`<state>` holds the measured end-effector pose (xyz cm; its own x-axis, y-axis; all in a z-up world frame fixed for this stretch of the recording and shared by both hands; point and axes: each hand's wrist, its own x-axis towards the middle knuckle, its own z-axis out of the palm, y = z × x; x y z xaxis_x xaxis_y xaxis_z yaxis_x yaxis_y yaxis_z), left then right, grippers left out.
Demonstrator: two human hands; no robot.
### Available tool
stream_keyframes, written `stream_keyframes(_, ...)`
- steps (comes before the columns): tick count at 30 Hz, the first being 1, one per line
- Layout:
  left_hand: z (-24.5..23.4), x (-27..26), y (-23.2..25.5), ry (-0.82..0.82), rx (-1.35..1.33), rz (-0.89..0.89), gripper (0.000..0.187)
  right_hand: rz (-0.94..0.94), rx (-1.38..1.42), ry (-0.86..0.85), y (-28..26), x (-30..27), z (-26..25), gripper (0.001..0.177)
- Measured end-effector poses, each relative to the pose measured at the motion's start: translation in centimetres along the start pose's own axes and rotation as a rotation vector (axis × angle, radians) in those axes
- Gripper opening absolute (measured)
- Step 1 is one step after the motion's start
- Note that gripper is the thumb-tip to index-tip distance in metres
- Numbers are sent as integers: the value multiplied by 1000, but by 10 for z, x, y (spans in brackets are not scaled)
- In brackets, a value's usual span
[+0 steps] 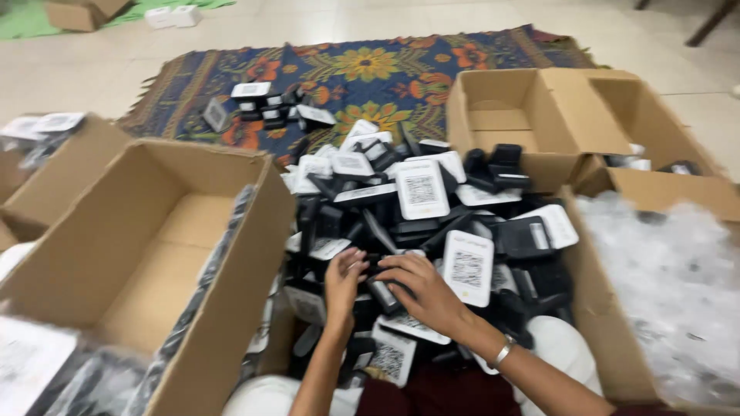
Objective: The person sorts various black electronic components with QR code labels into different cardboard boxes.
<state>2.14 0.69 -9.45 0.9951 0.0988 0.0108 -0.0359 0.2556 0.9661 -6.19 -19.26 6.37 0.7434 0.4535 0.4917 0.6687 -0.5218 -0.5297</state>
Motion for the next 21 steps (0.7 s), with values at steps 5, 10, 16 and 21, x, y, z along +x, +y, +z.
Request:
stream_keyframes(5, -27, -8, 110, 119, -346, 62, 39, -182, 114, 27, -66, 72, 53, 24)
stream_keyframes(10, -73, 2, 89, 171, -761, 141, 37, -319, 185, 88, -127, 134, 93, 22)
stream_keyframes(16, -67, 3, 106, 117, -1018, 36, 26, -565, 307, -122, -207, 188, 156, 22)
stream_keyframes(21, -63, 5, 109, 262, -936, -103, 18, -633, 344, -226, -288, 214, 227, 58)
